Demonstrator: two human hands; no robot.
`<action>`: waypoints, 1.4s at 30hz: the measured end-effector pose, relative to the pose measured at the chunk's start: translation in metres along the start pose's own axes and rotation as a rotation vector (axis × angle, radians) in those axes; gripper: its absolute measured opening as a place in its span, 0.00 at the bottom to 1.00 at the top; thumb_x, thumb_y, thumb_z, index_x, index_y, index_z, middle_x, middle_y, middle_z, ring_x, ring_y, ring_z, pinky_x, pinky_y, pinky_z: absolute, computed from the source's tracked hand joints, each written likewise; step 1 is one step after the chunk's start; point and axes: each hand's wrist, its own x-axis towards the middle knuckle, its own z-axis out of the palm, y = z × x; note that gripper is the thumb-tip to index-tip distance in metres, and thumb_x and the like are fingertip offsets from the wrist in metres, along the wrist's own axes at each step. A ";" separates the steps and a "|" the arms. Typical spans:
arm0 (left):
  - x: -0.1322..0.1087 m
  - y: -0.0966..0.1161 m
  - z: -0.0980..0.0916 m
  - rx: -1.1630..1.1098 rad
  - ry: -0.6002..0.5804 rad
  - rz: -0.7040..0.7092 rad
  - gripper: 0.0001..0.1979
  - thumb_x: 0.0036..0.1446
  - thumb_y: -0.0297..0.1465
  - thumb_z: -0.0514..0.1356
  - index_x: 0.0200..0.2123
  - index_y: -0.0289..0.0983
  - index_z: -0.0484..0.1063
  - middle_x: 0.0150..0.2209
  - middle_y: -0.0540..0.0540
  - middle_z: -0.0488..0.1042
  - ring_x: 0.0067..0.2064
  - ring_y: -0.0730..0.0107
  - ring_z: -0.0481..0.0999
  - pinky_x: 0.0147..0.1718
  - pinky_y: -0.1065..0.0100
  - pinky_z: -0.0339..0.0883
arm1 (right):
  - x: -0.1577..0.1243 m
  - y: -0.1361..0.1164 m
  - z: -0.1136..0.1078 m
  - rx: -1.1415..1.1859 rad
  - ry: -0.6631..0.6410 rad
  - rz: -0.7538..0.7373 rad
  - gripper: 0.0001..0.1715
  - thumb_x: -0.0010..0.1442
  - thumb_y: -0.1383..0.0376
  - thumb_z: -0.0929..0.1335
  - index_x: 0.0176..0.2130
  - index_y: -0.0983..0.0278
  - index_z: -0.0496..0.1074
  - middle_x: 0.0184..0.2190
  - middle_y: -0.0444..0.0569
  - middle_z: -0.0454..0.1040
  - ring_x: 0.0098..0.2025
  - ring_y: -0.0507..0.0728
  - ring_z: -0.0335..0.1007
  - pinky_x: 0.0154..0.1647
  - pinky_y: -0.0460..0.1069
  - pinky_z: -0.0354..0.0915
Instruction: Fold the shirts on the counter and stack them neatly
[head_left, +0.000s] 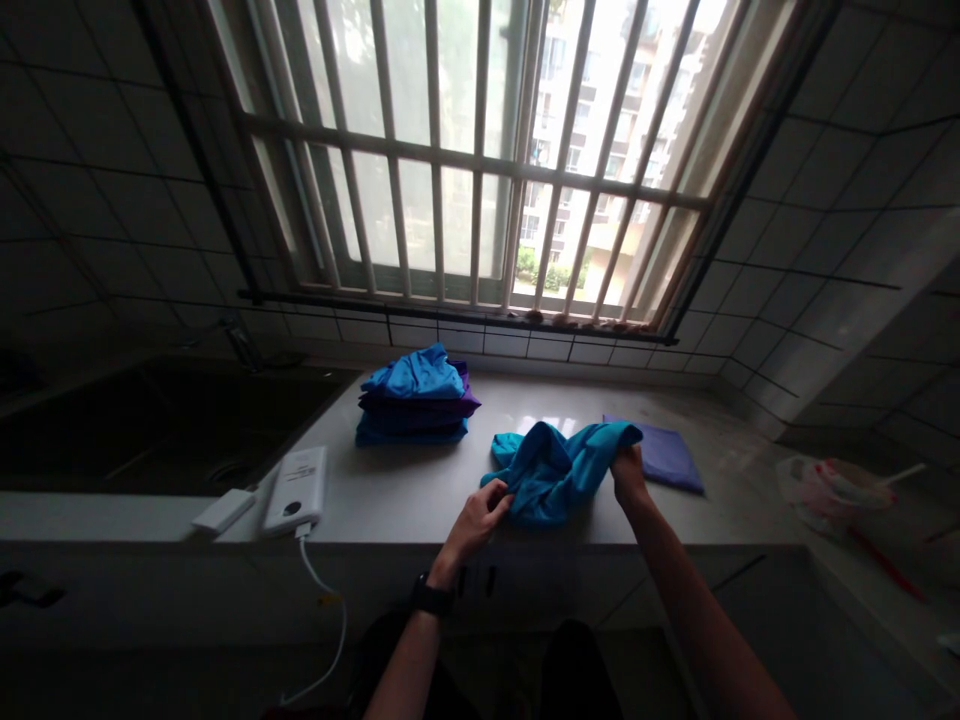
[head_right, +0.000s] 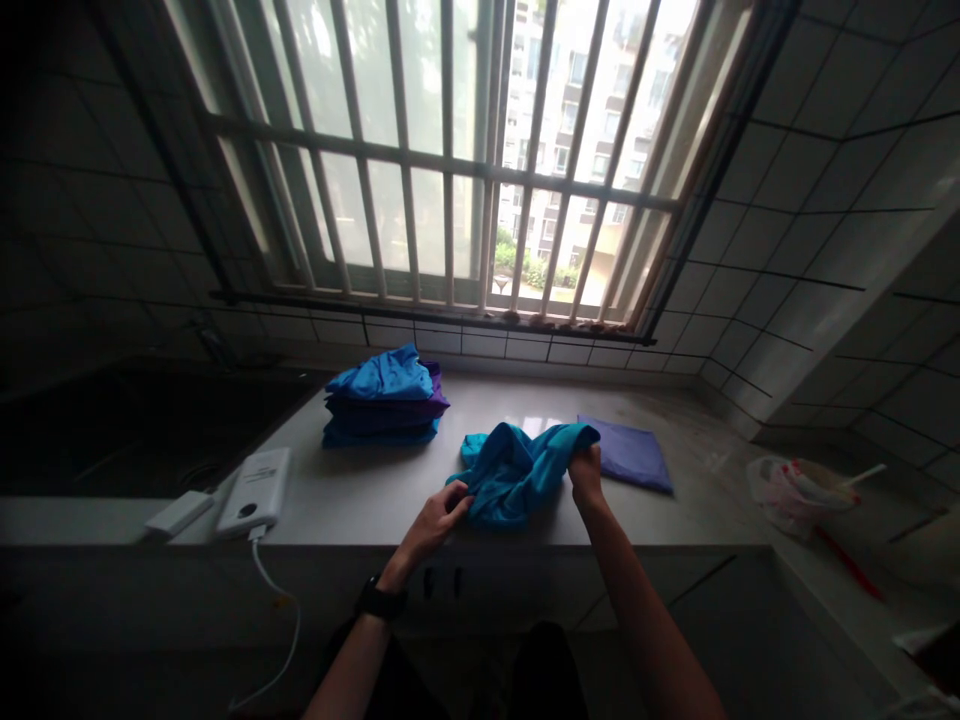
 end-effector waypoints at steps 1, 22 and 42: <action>0.000 0.000 0.000 0.008 -0.003 0.000 0.15 0.61 0.45 0.56 0.35 0.39 0.66 0.30 0.53 0.65 0.31 0.70 0.64 0.33 0.68 0.58 | 0.000 0.003 -0.001 -0.036 0.047 -0.009 0.07 0.51 0.59 0.66 0.27 0.60 0.66 0.30 0.48 0.73 0.37 0.61 0.70 0.42 0.57 0.68; 0.000 -0.018 0.005 -0.122 0.131 -0.017 0.14 0.65 0.46 0.52 0.40 0.42 0.57 0.30 0.55 0.63 0.30 0.72 0.65 0.31 0.69 0.61 | -0.048 -0.017 0.005 -0.202 -1.029 0.229 0.28 0.50 0.55 0.77 0.48 0.61 0.75 0.48 0.51 0.78 0.52 0.63 0.74 0.51 0.54 0.70; 0.003 -0.013 -0.003 -0.154 0.202 0.079 0.26 0.61 0.56 0.53 0.39 0.38 0.68 0.45 0.41 0.72 0.43 0.61 0.72 0.43 0.62 0.68 | -0.026 -0.001 -0.005 0.160 -0.423 0.264 0.15 0.45 0.53 0.70 0.24 0.60 0.67 0.21 0.45 0.68 0.25 0.56 0.63 0.31 0.53 0.65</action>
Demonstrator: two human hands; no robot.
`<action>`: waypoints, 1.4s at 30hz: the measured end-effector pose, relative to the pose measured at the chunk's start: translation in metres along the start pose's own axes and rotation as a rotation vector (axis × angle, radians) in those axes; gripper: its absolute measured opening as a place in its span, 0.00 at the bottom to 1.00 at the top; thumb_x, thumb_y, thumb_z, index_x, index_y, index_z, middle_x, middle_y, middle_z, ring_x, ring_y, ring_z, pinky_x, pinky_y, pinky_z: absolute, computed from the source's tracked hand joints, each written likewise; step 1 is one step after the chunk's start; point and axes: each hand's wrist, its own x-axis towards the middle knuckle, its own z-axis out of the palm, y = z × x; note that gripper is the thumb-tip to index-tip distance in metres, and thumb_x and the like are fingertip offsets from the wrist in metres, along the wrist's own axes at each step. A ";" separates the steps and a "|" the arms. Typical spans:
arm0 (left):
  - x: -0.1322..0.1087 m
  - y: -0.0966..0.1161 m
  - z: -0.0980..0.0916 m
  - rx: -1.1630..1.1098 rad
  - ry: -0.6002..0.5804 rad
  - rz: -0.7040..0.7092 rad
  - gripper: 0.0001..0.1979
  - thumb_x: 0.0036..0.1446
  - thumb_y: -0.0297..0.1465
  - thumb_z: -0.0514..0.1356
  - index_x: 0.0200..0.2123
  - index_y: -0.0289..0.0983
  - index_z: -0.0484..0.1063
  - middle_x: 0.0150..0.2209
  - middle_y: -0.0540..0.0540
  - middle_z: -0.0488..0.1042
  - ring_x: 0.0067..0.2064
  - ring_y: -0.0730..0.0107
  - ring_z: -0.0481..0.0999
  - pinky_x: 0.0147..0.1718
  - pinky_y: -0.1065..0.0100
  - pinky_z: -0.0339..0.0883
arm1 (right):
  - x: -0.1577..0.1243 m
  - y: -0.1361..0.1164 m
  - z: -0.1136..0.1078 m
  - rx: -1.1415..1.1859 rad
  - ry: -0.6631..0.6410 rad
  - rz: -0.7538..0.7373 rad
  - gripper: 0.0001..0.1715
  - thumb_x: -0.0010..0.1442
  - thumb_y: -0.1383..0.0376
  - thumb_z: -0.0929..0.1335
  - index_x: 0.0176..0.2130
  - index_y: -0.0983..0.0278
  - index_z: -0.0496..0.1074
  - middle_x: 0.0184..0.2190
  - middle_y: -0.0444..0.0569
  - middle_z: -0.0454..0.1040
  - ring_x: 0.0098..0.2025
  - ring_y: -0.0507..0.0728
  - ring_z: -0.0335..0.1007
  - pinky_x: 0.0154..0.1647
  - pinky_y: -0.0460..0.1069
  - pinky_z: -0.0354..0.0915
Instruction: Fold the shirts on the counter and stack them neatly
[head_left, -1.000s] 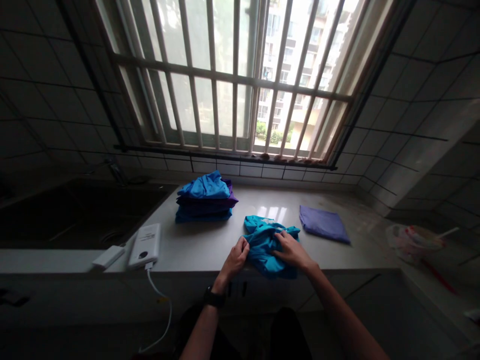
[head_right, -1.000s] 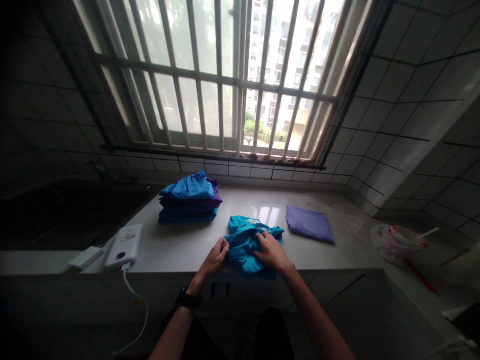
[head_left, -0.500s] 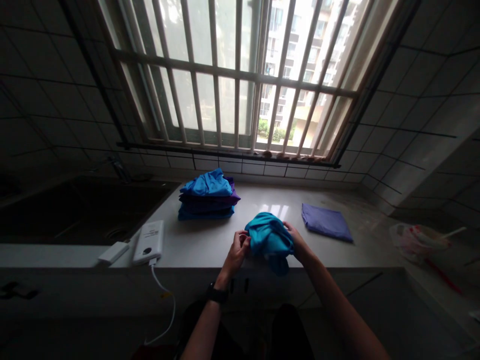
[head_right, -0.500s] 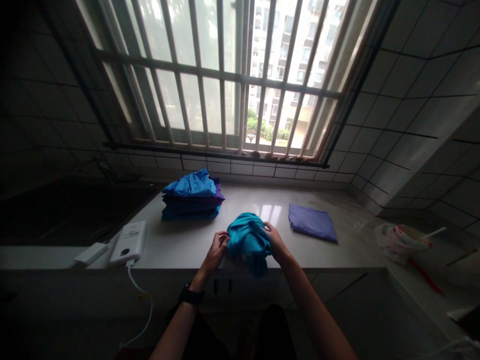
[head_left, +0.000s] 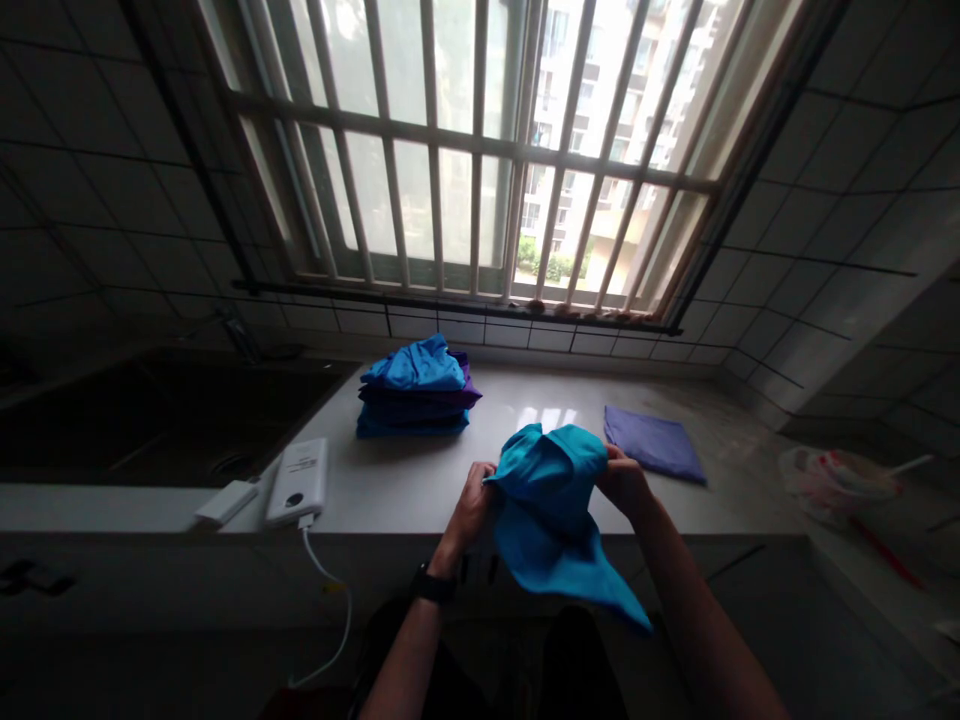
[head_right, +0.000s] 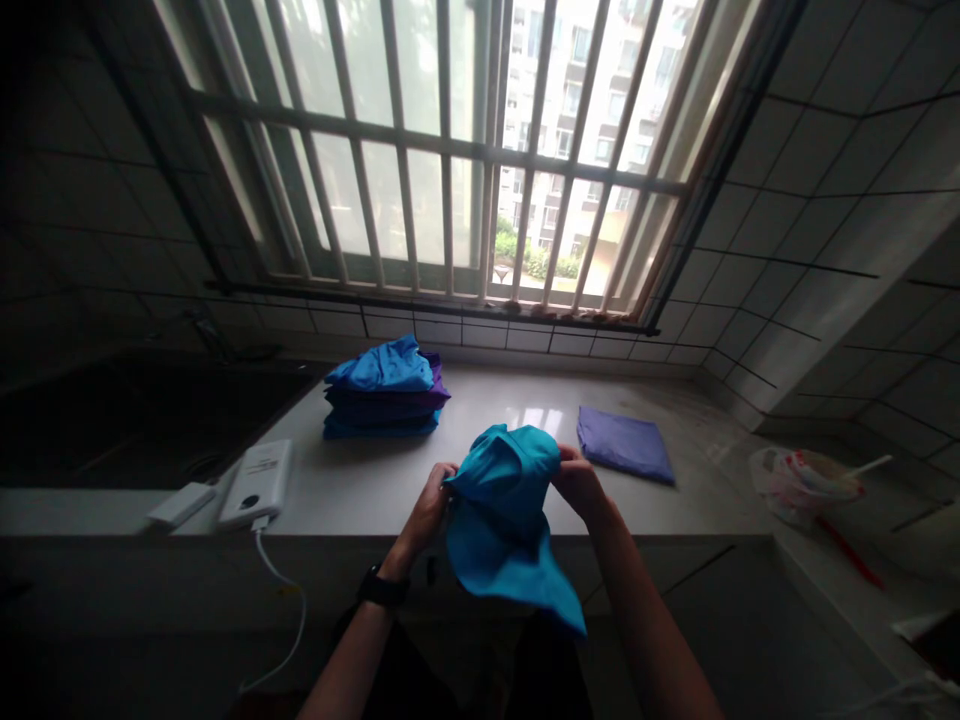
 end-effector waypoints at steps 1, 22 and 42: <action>0.000 0.000 0.000 -0.015 0.020 -0.004 0.26 0.62 0.57 0.52 0.38 0.39 0.67 0.46 0.41 0.72 0.45 0.61 0.72 0.44 0.62 0.68 | 0.004 0.001 -0.005 -0.009 0.107 -0.031 0.14 0.47 0.52 0.69 0.25 0.59 0.66 0.21 0.45 0.67 0.26 0.57 0.63 0.31 0.53 0.65; -0.003 0.006 -0.001 -0.192 -0.003 -0.098 0.29 0.58 0.60 0.55 0.32 0.37 0.71 0.30 0.46 0.75 0.35 0.63 0.73 0.37 0.64 0.69 | -0.020 -0.025 0.017 -0.407 -0.644 -0.114 0.17 0.55 0.52 0.73 0.29 0.63 0.71 0.29 0.43 0.70 0.33 0.54 0.65 0.34 0.47 0.63; -0.017 0.141 -0.093 0.276 -0.111 -0.159 0.14 0.49 0.43 0.67 0.32 0.39 0.74 0.31 0.49 0.76 0.33 0.64 0.75 0.27 0.70 0.66 | -0.057 -0.115 -0.056 -0.428 -0.458 -0.094 0.28 0.48 0.64 0.78 0.50 0.62 0.79 0.38 0.50 0.79 0.36 0.57 0.75 0.35 0.50 0.73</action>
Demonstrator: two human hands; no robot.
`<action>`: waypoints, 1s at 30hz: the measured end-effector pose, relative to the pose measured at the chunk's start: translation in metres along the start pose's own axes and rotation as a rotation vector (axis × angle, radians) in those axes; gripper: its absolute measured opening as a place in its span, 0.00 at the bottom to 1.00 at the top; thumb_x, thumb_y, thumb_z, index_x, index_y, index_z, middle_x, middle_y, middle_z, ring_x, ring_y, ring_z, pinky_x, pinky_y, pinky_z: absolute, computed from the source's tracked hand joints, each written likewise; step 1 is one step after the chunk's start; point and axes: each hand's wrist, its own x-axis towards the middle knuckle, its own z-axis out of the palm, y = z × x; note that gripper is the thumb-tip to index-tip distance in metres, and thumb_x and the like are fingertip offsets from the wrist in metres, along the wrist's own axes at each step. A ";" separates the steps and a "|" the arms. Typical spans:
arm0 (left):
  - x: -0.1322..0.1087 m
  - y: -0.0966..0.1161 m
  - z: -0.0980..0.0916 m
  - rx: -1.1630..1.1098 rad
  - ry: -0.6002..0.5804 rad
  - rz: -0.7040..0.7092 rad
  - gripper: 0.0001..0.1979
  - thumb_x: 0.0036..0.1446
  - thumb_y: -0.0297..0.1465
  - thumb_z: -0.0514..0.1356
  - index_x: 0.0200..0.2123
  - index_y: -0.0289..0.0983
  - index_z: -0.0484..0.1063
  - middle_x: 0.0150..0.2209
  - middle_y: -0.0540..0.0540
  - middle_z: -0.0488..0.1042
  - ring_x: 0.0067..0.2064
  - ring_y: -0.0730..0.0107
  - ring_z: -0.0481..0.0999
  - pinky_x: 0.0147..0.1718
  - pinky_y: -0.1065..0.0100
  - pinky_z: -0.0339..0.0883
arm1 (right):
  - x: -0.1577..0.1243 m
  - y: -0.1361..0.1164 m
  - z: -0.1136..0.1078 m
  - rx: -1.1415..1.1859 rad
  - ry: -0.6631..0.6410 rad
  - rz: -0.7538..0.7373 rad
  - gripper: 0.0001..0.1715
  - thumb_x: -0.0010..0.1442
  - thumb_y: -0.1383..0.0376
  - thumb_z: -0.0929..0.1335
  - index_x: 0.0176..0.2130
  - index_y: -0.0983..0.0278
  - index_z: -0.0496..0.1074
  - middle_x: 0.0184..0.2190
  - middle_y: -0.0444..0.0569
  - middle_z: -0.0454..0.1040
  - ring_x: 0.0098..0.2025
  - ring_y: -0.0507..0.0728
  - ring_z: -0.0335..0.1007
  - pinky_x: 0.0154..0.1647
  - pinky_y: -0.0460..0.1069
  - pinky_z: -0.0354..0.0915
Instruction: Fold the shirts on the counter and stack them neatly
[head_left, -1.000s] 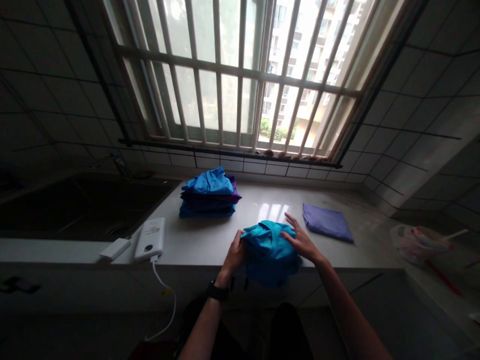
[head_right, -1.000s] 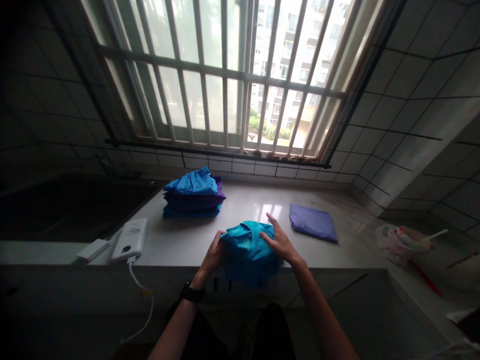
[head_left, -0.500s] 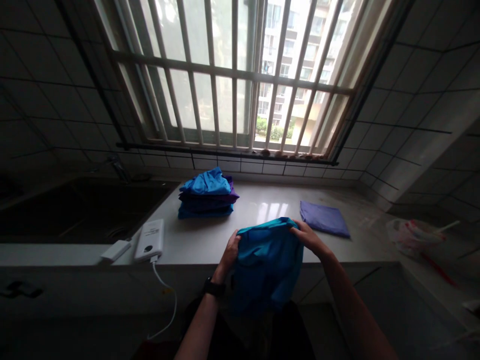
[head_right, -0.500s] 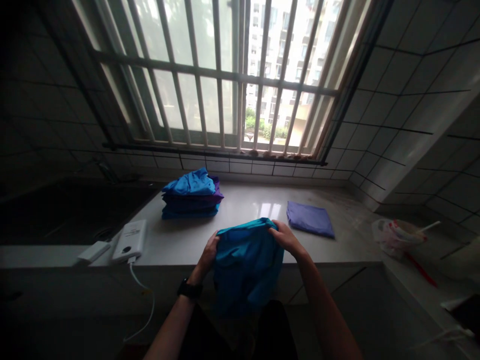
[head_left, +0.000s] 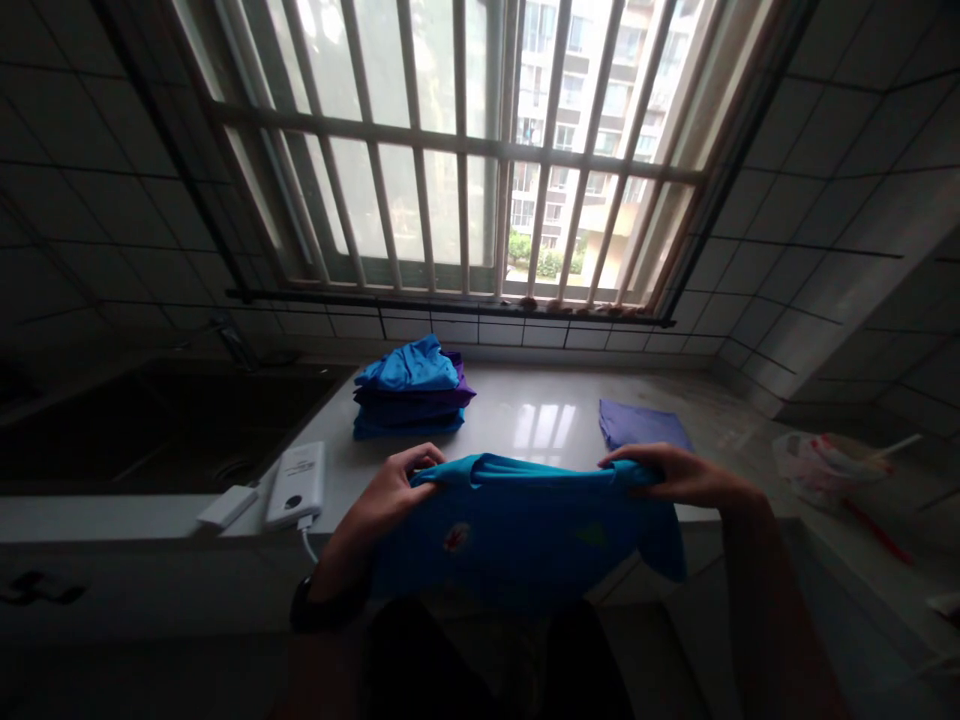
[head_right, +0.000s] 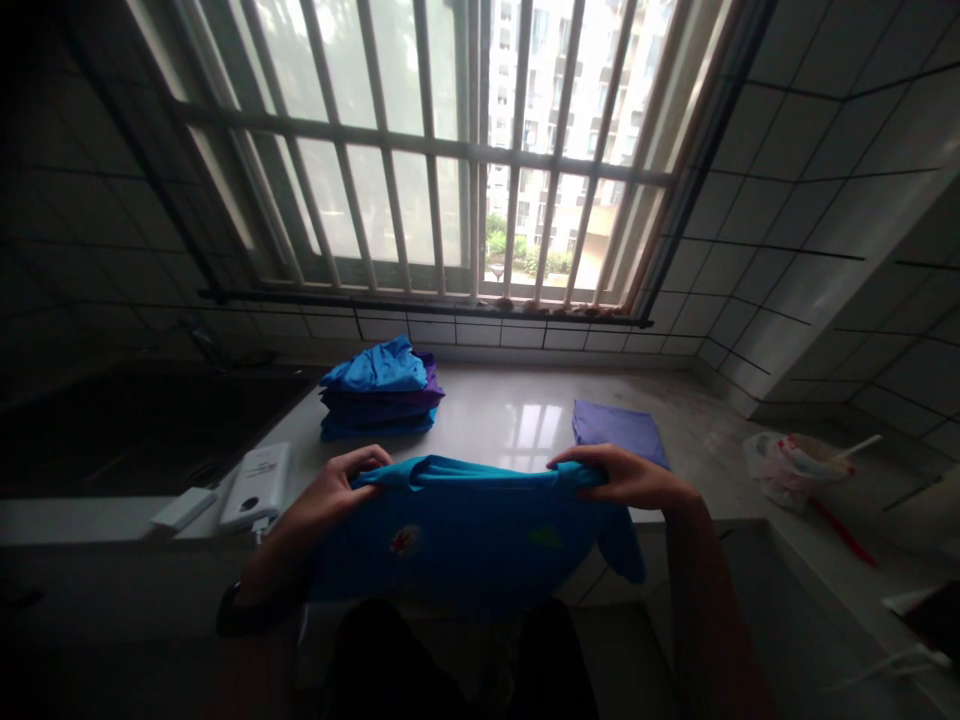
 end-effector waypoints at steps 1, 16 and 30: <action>0.003 0.001 -0.003 0.024 0.036 0.022 0.14 0.48 0.43 0.67 0.31 0.39 0.74 0.30 0.49 0.76 0.33 0.64 0.75 0.28 0.70 0.66 | 0.003 0.001 -0.003 -0.010 -0.024 0.001 0.26 0.47 0.64 0.78 0.48 0.62 0.80 0.39 0.50 0.80 0.37 0.59 0.76 0.36 0.50 0.73; 0.060 -0.078 0.072 1.048 0.299 0.059 0.17 0.63 0.24 0.55 0.54 0.33 0.74 0.51 0.34 0.74 0.53 0.52 0.75 0.55 0.57 0.70 | 0.064 0.103 0.144 -0.832 0.252 0.235 0.28 0.69 0.61 0.62 0.65 0.62 0.65 0.68 0.57 0.62 0.68 0.64 0.60 0.63 0.57 0.62; 0.054 -0.126 0.059 1.001 -0.127 0.037 0.28 0.69 0.45 0.52 0.69 0.47 0.60 0.74 0.42 0.52 0.74 0.52 0.52 0.68 0.49 0.53 | 0.075 0.108 0.105 -0.967 0.348 0.521 0.32 0.72 0.60 0.56 0.69 0.67 0.60 0.74 0.60 0.50 0.74 0.68 0.44 0.70 0.66 0.49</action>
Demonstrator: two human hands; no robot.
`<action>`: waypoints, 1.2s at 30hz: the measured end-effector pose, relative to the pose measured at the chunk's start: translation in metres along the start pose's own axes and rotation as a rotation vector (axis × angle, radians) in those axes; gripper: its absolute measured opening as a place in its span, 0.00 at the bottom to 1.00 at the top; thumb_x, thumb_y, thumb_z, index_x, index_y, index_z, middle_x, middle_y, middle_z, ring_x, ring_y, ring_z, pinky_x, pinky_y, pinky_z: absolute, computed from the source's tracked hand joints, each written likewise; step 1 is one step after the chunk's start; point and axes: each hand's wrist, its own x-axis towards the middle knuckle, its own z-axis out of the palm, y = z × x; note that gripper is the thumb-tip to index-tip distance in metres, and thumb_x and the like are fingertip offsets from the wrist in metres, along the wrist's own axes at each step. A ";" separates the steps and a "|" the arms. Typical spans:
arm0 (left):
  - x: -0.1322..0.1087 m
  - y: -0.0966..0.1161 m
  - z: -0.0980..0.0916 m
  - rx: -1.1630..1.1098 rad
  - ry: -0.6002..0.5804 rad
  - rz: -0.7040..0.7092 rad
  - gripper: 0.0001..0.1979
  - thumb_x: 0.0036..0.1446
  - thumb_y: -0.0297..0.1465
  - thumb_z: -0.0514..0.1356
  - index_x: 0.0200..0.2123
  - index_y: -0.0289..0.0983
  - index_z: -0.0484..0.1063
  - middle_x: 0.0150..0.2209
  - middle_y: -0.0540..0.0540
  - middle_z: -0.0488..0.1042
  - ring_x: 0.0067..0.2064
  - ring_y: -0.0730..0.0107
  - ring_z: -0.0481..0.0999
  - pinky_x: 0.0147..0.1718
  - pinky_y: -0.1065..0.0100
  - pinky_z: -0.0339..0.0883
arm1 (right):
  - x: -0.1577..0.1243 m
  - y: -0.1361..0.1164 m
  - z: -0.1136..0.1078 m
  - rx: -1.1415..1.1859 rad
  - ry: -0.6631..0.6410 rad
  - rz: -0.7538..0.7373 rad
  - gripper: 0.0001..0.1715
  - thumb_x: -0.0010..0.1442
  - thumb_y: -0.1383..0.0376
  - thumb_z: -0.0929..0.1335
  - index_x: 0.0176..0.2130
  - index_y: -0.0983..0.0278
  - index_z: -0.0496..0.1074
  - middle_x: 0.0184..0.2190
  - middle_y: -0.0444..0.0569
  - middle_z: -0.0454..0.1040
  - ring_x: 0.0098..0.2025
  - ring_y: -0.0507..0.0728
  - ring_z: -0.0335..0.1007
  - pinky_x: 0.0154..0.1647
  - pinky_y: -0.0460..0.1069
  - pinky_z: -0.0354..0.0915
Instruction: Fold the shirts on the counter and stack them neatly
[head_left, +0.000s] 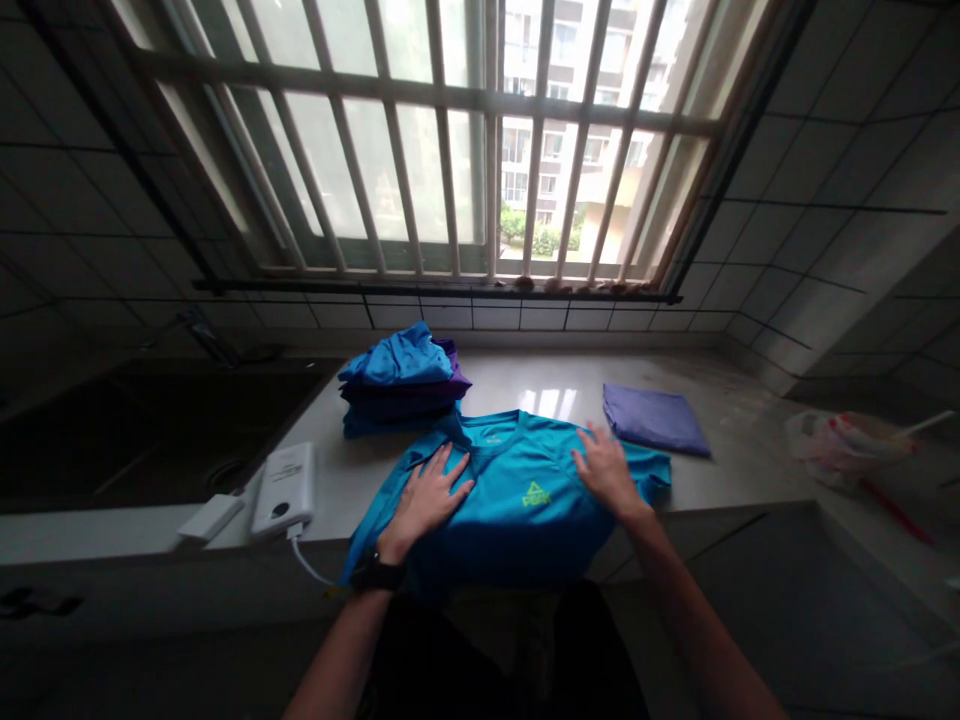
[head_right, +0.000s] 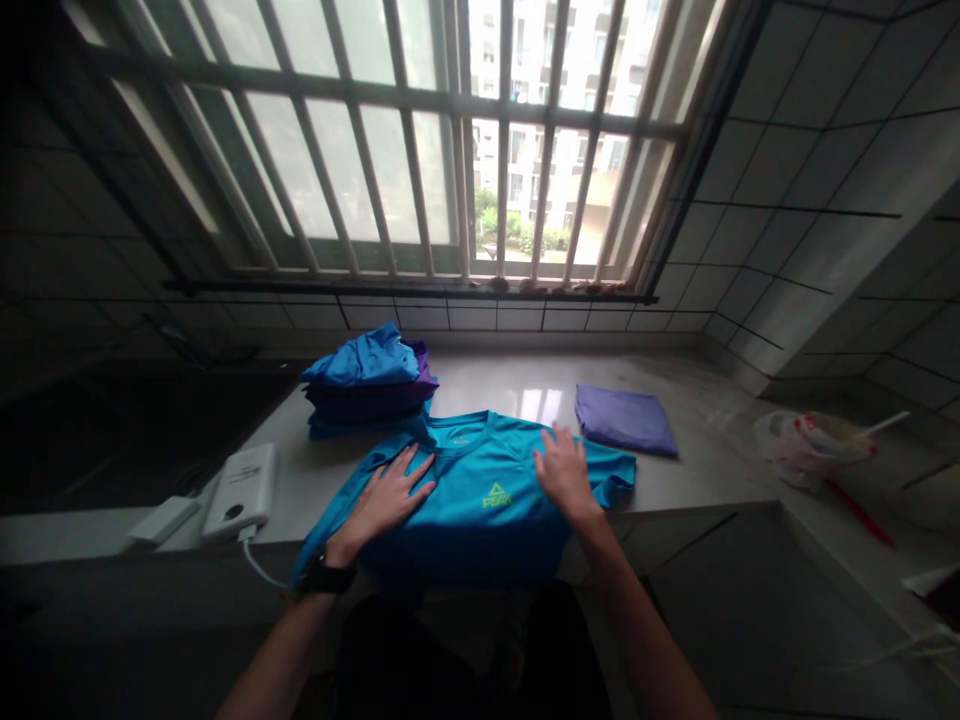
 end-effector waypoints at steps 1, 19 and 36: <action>0.004 -0.001 -0.003 -0.012 -0.027 0.021 0.29 0.69 0.45 0.51 0.70 0.47 0.59 0.74 0.42 0.51 0.74 0.52 0.51 0.68 0.48 0.52 | -0.001 -0.014 0.008 0.039 -0.024 -0.111 0.32 0.72 0.58 0.56 0.71 0.64 0.58 0.74 0.56 0.49 0.75 0.66 0.44 0.71 0.64 0.49; -0.017 -0.067 -0.044 -0.206 0.200 -0.149 0.11 0.61 0.28 0.56 0.38 0.37 0.80 0.42 0.41 0.82 0.45 0.58 0.82 0.49 0.62 0.74 | -0.005 0.001 0.047 -0.027 -0.022 -0.054 0.35 0.73 0.52 0.55 0.73 0.59 0.52 0.75 0.50 0.46 0.76 0.65 0.40 0.72 0.68 0.44; 0.021 0.041 0.015 0.115 0.088 -0.005 0.29 0.70 0.41 0.48 0.71 0.38 0.58 0.73 0.35 0.51 0.73 0.47 0.52 0.68 0.44 0.50 | 0.010 -0.010 0.038 0.237 -0.002 -0.045 0.32 0.72 0.57 0.56 0.70 0.63 0.59 0.74 0.53 0.51 0.75 0.65 0.42 0.73 0.68 0.39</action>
